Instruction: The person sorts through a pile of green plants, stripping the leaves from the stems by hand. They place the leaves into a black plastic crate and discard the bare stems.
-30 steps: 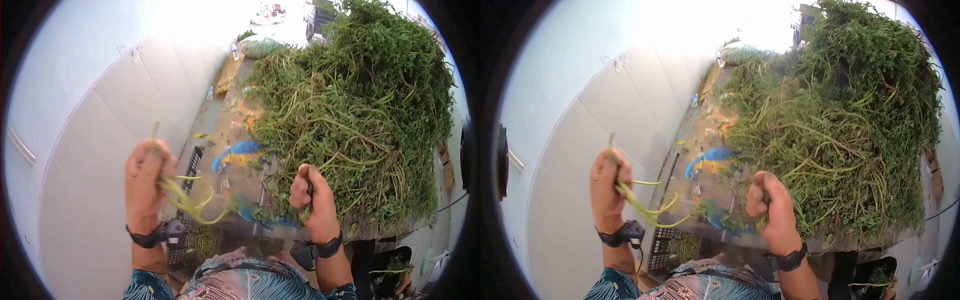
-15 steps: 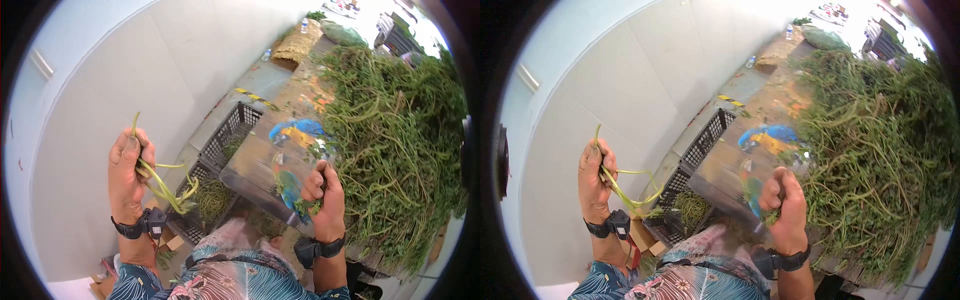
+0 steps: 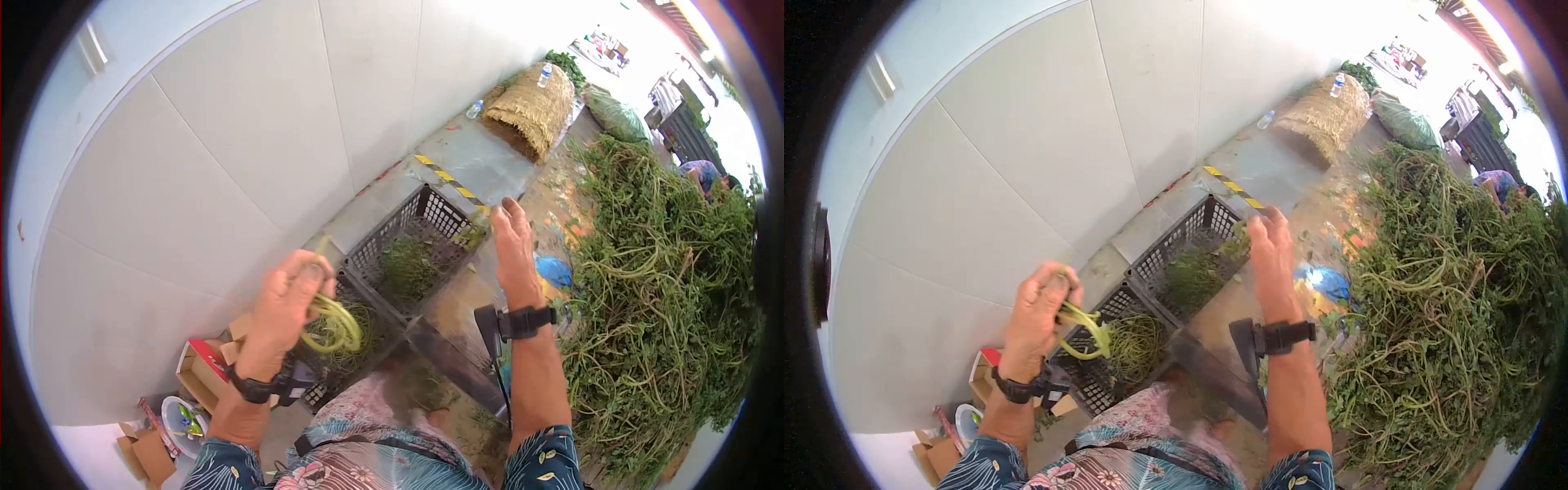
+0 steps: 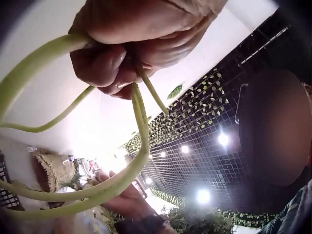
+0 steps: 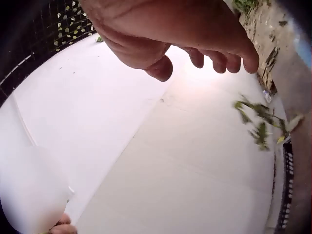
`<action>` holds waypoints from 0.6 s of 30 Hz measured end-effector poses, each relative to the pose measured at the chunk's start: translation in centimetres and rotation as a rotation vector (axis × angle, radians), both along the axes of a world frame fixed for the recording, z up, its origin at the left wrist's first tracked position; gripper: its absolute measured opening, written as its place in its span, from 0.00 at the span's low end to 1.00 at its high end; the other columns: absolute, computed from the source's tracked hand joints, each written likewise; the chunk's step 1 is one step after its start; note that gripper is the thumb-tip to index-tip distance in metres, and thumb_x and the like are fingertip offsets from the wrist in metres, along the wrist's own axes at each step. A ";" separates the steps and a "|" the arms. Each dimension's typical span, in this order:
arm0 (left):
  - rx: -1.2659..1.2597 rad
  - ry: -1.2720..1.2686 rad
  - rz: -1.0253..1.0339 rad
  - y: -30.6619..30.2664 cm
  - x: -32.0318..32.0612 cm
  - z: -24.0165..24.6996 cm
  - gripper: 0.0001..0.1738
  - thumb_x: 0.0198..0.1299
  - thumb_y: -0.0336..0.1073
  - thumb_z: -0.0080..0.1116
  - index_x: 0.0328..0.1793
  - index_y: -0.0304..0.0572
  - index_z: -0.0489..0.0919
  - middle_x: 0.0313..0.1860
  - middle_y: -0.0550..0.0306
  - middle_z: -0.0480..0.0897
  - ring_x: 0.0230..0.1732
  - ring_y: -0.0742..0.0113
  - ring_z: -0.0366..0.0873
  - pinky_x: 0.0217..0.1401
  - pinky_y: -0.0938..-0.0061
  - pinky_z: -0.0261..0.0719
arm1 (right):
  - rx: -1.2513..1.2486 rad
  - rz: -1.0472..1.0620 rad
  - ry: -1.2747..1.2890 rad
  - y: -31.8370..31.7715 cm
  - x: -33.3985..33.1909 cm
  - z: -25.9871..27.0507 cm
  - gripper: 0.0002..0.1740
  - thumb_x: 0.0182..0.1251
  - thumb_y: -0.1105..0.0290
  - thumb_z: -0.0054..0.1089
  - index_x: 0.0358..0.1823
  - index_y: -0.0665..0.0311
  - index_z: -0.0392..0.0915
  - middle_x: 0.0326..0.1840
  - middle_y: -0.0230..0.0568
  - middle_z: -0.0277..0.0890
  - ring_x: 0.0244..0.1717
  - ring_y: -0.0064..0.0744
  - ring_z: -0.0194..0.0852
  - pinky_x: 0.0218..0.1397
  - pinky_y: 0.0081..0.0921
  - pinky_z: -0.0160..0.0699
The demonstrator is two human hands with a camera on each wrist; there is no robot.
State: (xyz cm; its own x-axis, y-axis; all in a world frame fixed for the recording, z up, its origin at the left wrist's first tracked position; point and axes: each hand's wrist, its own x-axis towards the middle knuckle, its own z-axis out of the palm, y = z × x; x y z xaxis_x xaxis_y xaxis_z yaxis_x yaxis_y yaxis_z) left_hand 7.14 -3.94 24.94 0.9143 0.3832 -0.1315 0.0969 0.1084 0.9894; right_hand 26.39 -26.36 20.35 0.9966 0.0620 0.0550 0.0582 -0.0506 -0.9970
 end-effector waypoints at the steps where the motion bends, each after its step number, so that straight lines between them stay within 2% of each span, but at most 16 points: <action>1: 0.036 -0.013 -0.063 -0.2 0.5 -0.2 0.15 0.64 0.48 0.53 0.39 0.44 0.75 0.24 0.66 0.74 0.20 0.84 0.65 0.19 0.89 0.59 | -0.199 -0.039 -0.113 0.6 -0.5 -0.1 0.25 0.67 0.59 0.45 0.59 0.69 0.67 0.53 0.45 0.72 0.54 0.33 0.69 0.56 0.26 0.66; 4: 0.079 0.002 -0.233 -1.4 1.3 -0.4 0.17 0.63 0.50 0.52 0.39 0.43 0.75 0.25 0.66 0.75 0.22 0.84 0.67 0.21 0.89 0.60 | 0.000 0.502 0.164 -0.1 -3.9 2.3 0.28 0.69 0.55 0.43 0.62 0.69 0.64 0.58 0.44 0.69 0.58 0.33 0.66 0.60 0.30 0.64; 6: 0.014 0.036 -0.335 -3.2 2.0 0.1 0.18 0.64 0.51 0.52 0.39 0.42 0.75 0.26 0.66 0.75 0.23 0.84 0.67 0.21 0.89 0.61 | 0.175 0.603 0.219 0.5 -7.4 3.0 0.23 0.68 0.63 0.45 0.59 0.70 0.67 0.54 0.41 0.72 0.58 0.31 0.66 0.61 0.28 0.63; 8: -0.023 0.064 -0.428 -5.6 2.6 0.5 0.20 0.64 0.51 0.51 0.41 0.40 0.76 0.27 0.66 0.75 0.26 0.83 0.68 0.25 0.88 0.63 | 0.174 0.722 0.181 0.1 -9.5 3.2 0.21 0.70 0.63 0.45 0.58 0.70 0.68 0.51 0.39 0.73 0.54 0.27 0.67 0.58 0.25 0.65; 9: -0.023 0.056 -0.472 -6.8 2.8 0.5 0.20 0.64 0.51 0.51 0.41 0.38 0.76 0.27 0.66 0.75 0.27 0.83 0.69 0.27 0.87 0.65 | 0.240 0.721 0.300 -0.2 -10.4 3.9 0.21 0.70 0.62 0.45 0.56 0.71 0.70 0.48 0.36 0.73 0.49 0.22 0.67 0.54 0.23 0.67; 10: -0.020 0.051 -0.516 -7.8 3.0 0.6 0.20 0.65 0.50 0.50 0.41 0.37 0.76 0.28 0.66 0.75 0.29 0.83 0.69 0.30 0.86 0.67 | 0.256 0.644 0.303 -0.8 -11.0 4.2 0.21 0.70 0.62 0.45 0.55 0.71 0.70 0.48 0.36 0.73 0.48 0.22 0.67 0.53 0.22 0.67; 12: -0.130 0.114 -0.564 -9.7 3.4 0.8 0.20 0.64 0.50 0.51 0.43 0.38 0.76 0.29 0.67 0.76 0.27 0.84 0.69 0.26 0.88 0.65 | 0.293 0.492 0.306 -2.3 -12.0 4.5 0.20 0.71 0.63 0.44 0.54 0.71 0.71 0.48 0.36 0.73 0.46 0.21 0.67 0.51 0.20 0.68; 13: -0.184 0.144 -0.589 -10.7 3.6 1.0 0.19 0.64 0.49 0.52 0.45 0.39 0.76 0.30 0.67 0.77 0.26 0.85 0.69 0.24 0.89 0.64 | 0.343 0.378 0.171 -3.1 -12.4 3.9 0.17 0.71 0.66 0.42 0.48 0.71 0.75 0.47 0.37 0.74 0.44 0.21 0.68 0.49 0.19 0.69; 16: -0.278 0.185 -0.714 -13.6 4.4 1.0 0.19 0.64 0.50 0.51 0.46 0.40 0.76 0.32 0.66 0.78 0.24 0.86 0.69 0.20 0.90 0.62 | 0.370 0.132 -0.047 -7.4 -12.1 4.4 0.14 0.71 0.69 0.39 0.46 0.68 0.74 0.44 0.37 0.74 0.42 0.23 0.71 0.48 0.22 0.72; 17: -0.298 0.194 -0.760 -14.5 4.5 0.8 0.19 0.64 0.50 0.51 0.46 0.40 0.76 0.33 0.66 0.79 0.24 0.86 0.69 0.19 0.90 0.62 | 0.715 -0.011 0.106 -8.7 -12.1 5.2 0.11 0.71 0.72 0.37 0.44 0.63 0.72 0.38 0.35 0.74 0.35 0.22 0.70 0.41 0.24 0.73; 18: -0.269 0.163 -0.763 -15.4 4.8 0.8 0.19 0.65 0.50 0.50 0.46 0.41 0.75 0.34 0.65 0.79 0.25 0.86 0.70 0.19 0.90 0.61 | 0.878 -0.030 0.099 -10.7 -12.2 5.8 0.11 0.70 0.72 0.37 0.45 0.62 0.71 0.36 0.35 0.73 0.33 0.21 0.68 0.38 0.22 0.72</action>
State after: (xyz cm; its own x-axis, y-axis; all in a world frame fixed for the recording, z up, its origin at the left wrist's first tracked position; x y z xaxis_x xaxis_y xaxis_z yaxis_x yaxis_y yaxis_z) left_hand 11.91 -19.36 25.75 0.8721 -0.3987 -0.2839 0.3801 0.1863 0.9060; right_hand 14.22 -37.07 26.10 0.9998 0.0112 -0.0162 -0.0192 0.7357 -0.6770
